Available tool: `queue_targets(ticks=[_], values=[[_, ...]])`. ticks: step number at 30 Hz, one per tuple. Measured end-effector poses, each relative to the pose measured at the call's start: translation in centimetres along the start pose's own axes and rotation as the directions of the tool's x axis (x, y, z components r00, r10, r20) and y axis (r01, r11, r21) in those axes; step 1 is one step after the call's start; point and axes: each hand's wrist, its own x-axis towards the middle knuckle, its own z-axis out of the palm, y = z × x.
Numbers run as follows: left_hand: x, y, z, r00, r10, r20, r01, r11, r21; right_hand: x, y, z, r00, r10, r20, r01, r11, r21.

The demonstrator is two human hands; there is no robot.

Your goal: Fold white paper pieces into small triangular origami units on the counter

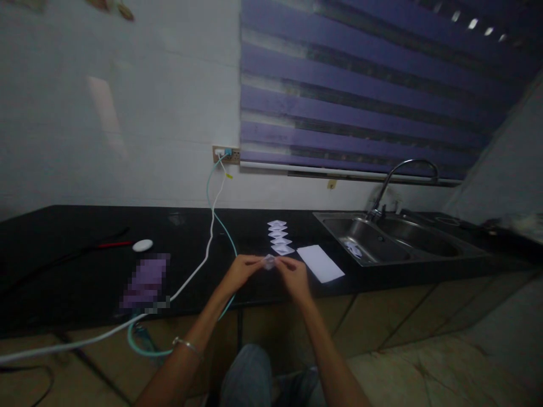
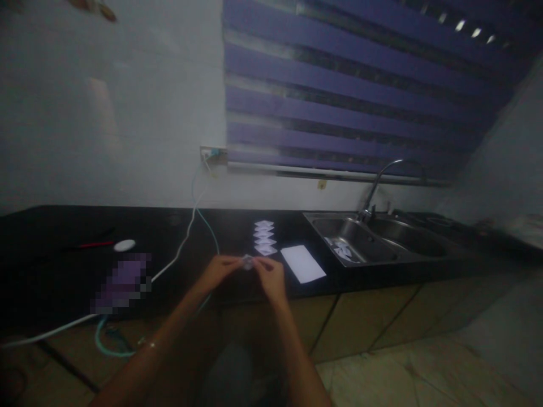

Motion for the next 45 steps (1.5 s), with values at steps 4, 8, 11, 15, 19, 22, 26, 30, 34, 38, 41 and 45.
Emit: queue_targets(ticks=[4, 8, 11, 15, 19, 22, 26, 30, 34, 38, 41, 45], values=[[-0.2, 0.8, 0.1, 0.995, -0.075, 0.069, 0.082, 0.990, -0.116, -0.2, -0.2, -0.1, 0.991, 0.106, 0.086, -0.115, 0.988, 0.106], [-0.1, 0.9, 0.1, 0.999, -0.044, 0.022, 0.047, 0.989, -0.143, -0.2, -0.3, -0.2, 0.987, 0.115, 0.114, -0.132, 0.978, 0.159], [0.0, 0.4, 0.1, 0.998, -0.069, 0.012, 0.070, 0.979, -0.189, -0.3, -0.3, -0.3, 0.988, 0.119, 0.103, -0.136, 0.976, 0.170], [0.1, -0.1, 0.0, 0.986, -0.163, 0.038, 0.166, 0.929, -0.332, -0.4, -0.2, -0.2, 0.984, 0.150, 0.098, -0.167, 0.967, 0.192], [0.0, 0.0, -0.2, 0.986, -0.159, 0.058, 0.169, 0.922, -0.347, -0.3, -0.1, -0.2, 0.985, 0.143, 0.095, -0.156, 0.976, 0.151], [0.0, 0.3, -0.2, 0.992, -0.099, 0.073, 0.117, 0.943, -0.313, -0.1, 0.0, -0.3, 0.988, 0.125, 0.090, -0.137, 0.980, 0.142], [-0.1, 0.6, -0.2, 0.998, -0.041, 0.042, 0.050, 0.967, -0.251, 0.0, 0.2, -0.5, 0.979, 0.132, 0.154, -0.162, 0.966, 0.202], [-0.2, 0.9, -0.3, 1.000, -0.014, 0.022, 0.019, 0.978, -0.206, 0.0, 0.2, -0.6, 0.981, 0.117, 0.157, -0.145, 0.973, 0.182], [-0.1, 0.8, -0.4, 0.999, -0.052, -0.014, 0.048, 0.977, -0.207, 0.0, 0.2, -0.6, 0.987, 0.092, 0.134, -0.111, 0.984, 0.140], [0.1, 0.6, -0.5, 0.995, -0.083, -0.060, 0.069, 0.975, -0.212, 0.0, 0.4, -0.8, 0.983, 0.104, 0.152, -0.129, 0.978, 0.166], [0.1, 0.7, -0.5, 0.994, -0.085, -0.062, 0.070, 0.976, -0.208, 0.0, 0.7, -0.8, 0.979, 0.122, 0.162, -0.149, 0.975, 0.165], [0.1, 0.6, -0.6, 0.996, -0.081, -0.047, 0.069, 0.974, -0.214, 0.0, 0.8, -0.7, 0.984, 0.122, 0.128, -0.138, 0.982, 0.130]])
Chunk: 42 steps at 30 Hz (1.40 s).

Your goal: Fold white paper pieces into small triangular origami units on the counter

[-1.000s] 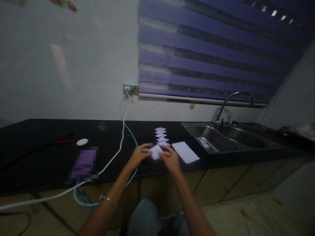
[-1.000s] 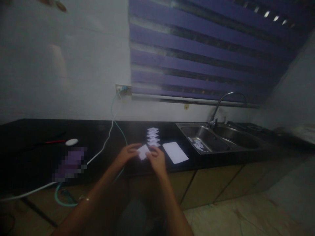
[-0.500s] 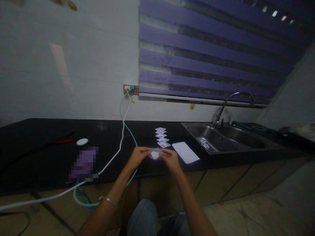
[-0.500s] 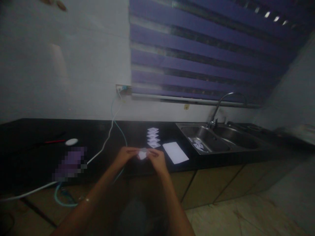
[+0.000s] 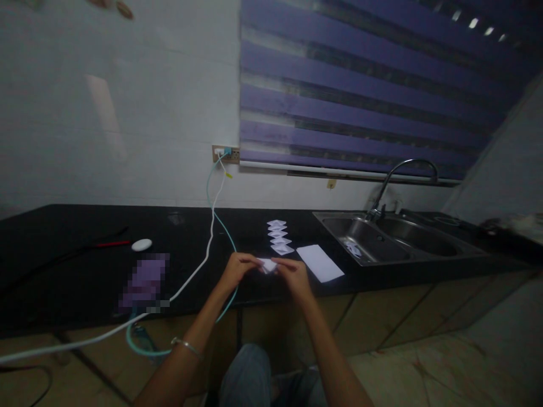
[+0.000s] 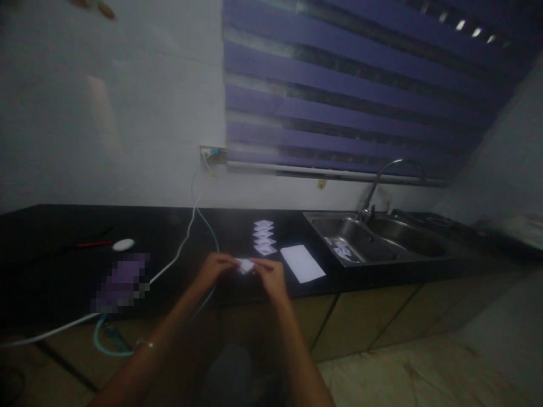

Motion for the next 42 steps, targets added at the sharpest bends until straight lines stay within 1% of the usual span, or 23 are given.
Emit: queue_targets(ticks=[2, 4, 6, 7, 8, 9, 11, 14, 17, 20, 23, 26, 28, 30, 33, 35, 37, 42], values=[[0.1, -0.4, -0.1, 0.999, -0.016, 0.030, 0.017, 0.999, -0.035, 0.0, -0.1, 0.1, 1.000, -0.015, -0.027, 0.014, 0.999, -0.031], [0.3, -1.0, 0.0, 0.997, -0.035, 0.072, 0.043, 0.993, -0.111, -0.2, -0.3, 0.1, 0.998, -0.040, -0.050, 0.036, 0.996, -0.078], [0.5, -1.5, 0.3, 0.994, -0.057, 0.095, 0.074, 0.978, -0.196, -0.3, -0.6, 0.3, 0.996, -0.067, -0.064, 0.058, 0.989, -0.132], [0.5, -1.6, 0.5, 0.993, -0.071, 0.098, 0.090, 0.975, -0.204, -0.3, -0.7, 0.3, 0.994, -0.080, -0.068, 0.069, 0.986, -0.153], [0.5, -1.6, 0.8, 0.989, -0.074, 0.128, 0.097, 0.978, -0.182, -0.4, -0.8, 0.4, 0.993, -0.093, -0.068, 0.080, 0.983, -0.164], [0.5, -1.5, 1.1, 0.980, -0.066, 0.188, 0.094, 0.985, -0.146, -0.4, -0.9, 0.5, 0.992, -0.105, -0.066, 0.093, 0.982, -0.166], [0.2, -1.1, 1.5, 0.951, -0.025, 0.308, 0.049, 0.996, -0.069, -0.6, -1.1, 0.6, 0.991, -0.123, -0.057, 0.114, 0.983, -0.148], [-0.2, -0.5, 1.7, 0.926, 0.012, 0.377, -0.021, 1.000, 0.021, -0.7, -1.3, 0.7, 0.989, -0.148, -0.028, 0.144, 0.983, -0.110], [-0.4, -0.3, 1.4, 0.915, 0.022, 0.402, -0.034, 0.999, 0.023, -0.8, -1.6, 0.7, 0.978, -0.208, 0.022, 0.209, 0.974, -0.093], [-0.4, -0.4, 1.1, 0.909, 0.031, 0.416, -0.036, 0.999, 0.004, -0.9, -1.9, 0.8, 0.968, -0.241, 0.064, 0.247, 0.964, -0.100], [-0.4, -0.5, 1.0, 0.905, 0.058, 0.421, -0.083, 0.996, 0.042, -1.0, -2.1, 0.9, 0.967, -0.240, 0.083, 0.249, 0.960, -0.128], [-0.4, -1.0, 0.9, 0.917, 0.071, 0.392, -0.113, 0.990, 0.084, -1.1, -2.3, 0.8, 0.960, -0.245, 0.134, 0.263, 0.955, -0.134], [-0.3, -1.6, 0.9, 0.926, 0.047, 0.373, -0.091, 0.991, 0.101, -1.2, -2.4, 0.6, 0.956, -0.243, 0.164, 0.262, 0.959, -0.107], [-0.3, -2.2, 0.9, 0.938, 0.008, 0.346, -0.048, 0.993, 0.106, -1.1, -2.4, 0.5, 0.970, -0.210, 0.126, 0.219, 0.973, -0.065], [-0.4, -2.8, 1.0, 0.957, -0.050, 0.284, 0.029, 0.997, 0.077, -0.8, -1.9, 0.4, 0.993, -0.110, 0.040, 0.111, 0.993, -0.035], [-0.4, -2.9, 1.0, 0.963, -0.072, 0.260, 0.063, 0.997, 0.040, -0.5, -1.4, 0.4, 0.998, -0.055, 0.043, 0.057, 0.998, -0.042], [-0.4, -2.9, 1.1, 0.961, -0.078, 0.266, 0.071, 0.997, 0.036, -0.2, -1.0, 0.4, 0.999, -0.020, 0.048, 0.022, 0.999, -0.040], [-0.5, -2.4, 1.0, 0.963, -0.082, 0.257, 0.051, 0.991, 0.123, 0.0, -0.8, 0.3, 1.000, 0.009, 0.005, -0.009, 0.999, -0.046]])
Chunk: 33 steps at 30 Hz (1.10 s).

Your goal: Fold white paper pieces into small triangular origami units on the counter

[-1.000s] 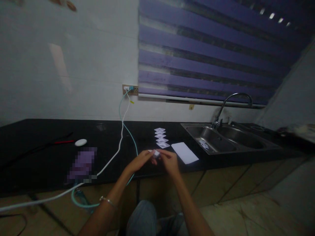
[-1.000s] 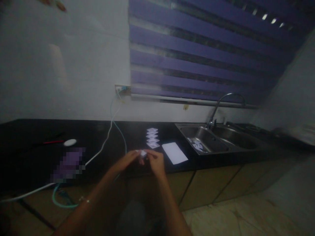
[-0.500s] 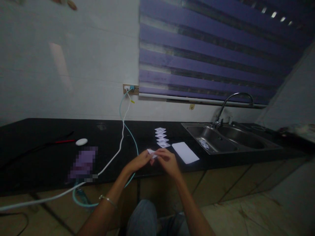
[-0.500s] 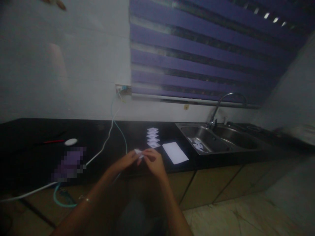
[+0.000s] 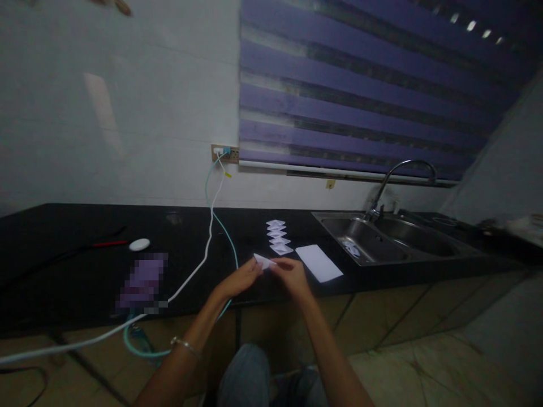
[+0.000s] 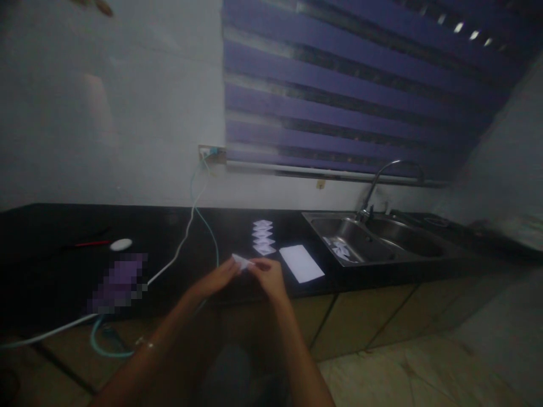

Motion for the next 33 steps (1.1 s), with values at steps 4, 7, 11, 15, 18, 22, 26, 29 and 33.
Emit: queue_targets(ticks=[4, 7, 11, 15, 18, 22, 26, 29, 33], values=[[-0.16, 0.34, 0.04, 1.000, 0.002, -0.025, 0.000, 0.997, 0.073, -0.12, -0.19, -0.10, 1.000, 0.008, 0.002, -0.008, 1.000, -0.011], [-0.21, 0.51, 0.04, 1.000, 0.025, -0.020, -0.022, 0.993, 0.113, -0.10, 0.03, -0.15, 1.000, 0.002, 0.002, -0.002, 1.000, -0.015], [-0.12, 0.28, 0.05, 0.999, 0.048, -0.016, -0.046, 0.987, 0.151, 0.05, 0.47, -0.16, 1.000, -0.007, -0.009, 0.007, 1.000, -0.026], [-0.07, -0.20, 0.09, 0.999, 0.034, -0.030, -0.028, 0.983, 0.181, 0.03, 0.45, -0.05, 0.999, -0.024, -0.027, 0.022, 0.997, -0.073], [-0.25, -0.10, 0.09, 0.998, 0.042, -0.038, -0.033, 0.975, 0.218, -0.11, 0.15, 0.05, 0.999, -0.021, -0.030, 0.018, 0.995, -0.094], [-0.48, 0.26, 0.01, 0.997, 0.079, -0.021, -0.072, 0.970, 0.233, -0.22, -0.09, 0.08, 0.999, -0.027, -0.018, 0.025, 0.994, -0.109], [-0.40, -0.07, -0.09, 0.996, 0.087, -0.006, -0.084, 0.969, 0.233, -0.21, -0.08, 0.15, 0.999, -0.035, -0.019, 0.033, 0.995, -0.097], [-0.31, -0.31, -0.11, 0.998, 0.053, -0.014, -0.048, 0.965, 0.257, -0.19, 0.02, 0.24, 0.999, -0.032, -0.038, 0.029, 0.996, -0.089], [-0.30, -0.05, 0.01, 0.998, 0.046, -0.045, -0.032, 0.963, 0.269, -0.09, 0.51, 0.13, 0.999, -0.030, -0.036, 0.027, 0.997, -0.072]])
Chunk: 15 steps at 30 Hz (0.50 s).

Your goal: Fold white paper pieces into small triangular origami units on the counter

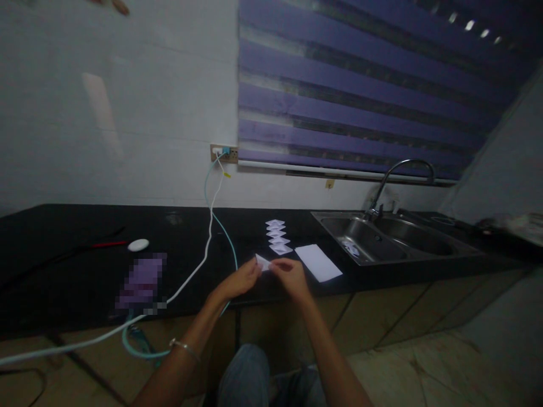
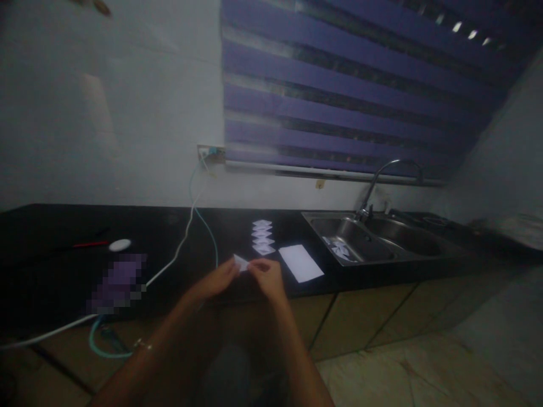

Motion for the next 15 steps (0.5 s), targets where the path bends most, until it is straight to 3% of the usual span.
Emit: queue_targets(ticks=[7, 15], values=[[0.2, 1.0, 0.2, 0.998, -0.057, -0.023, 0.055, 0.994, -0.095, 0.0, 0.3, -0.4, 0.998, -0.032, 0.046, 0.033, 0.999, -0.022], [0.4, 1.3, -0.3, 0.999, 0.031, -0.039, -0.034, 0.997, -0.069, -0.1, -0.5, -0.2, 0.988, -0.012, 0.154, 0.009, 1.000, 0.019]])
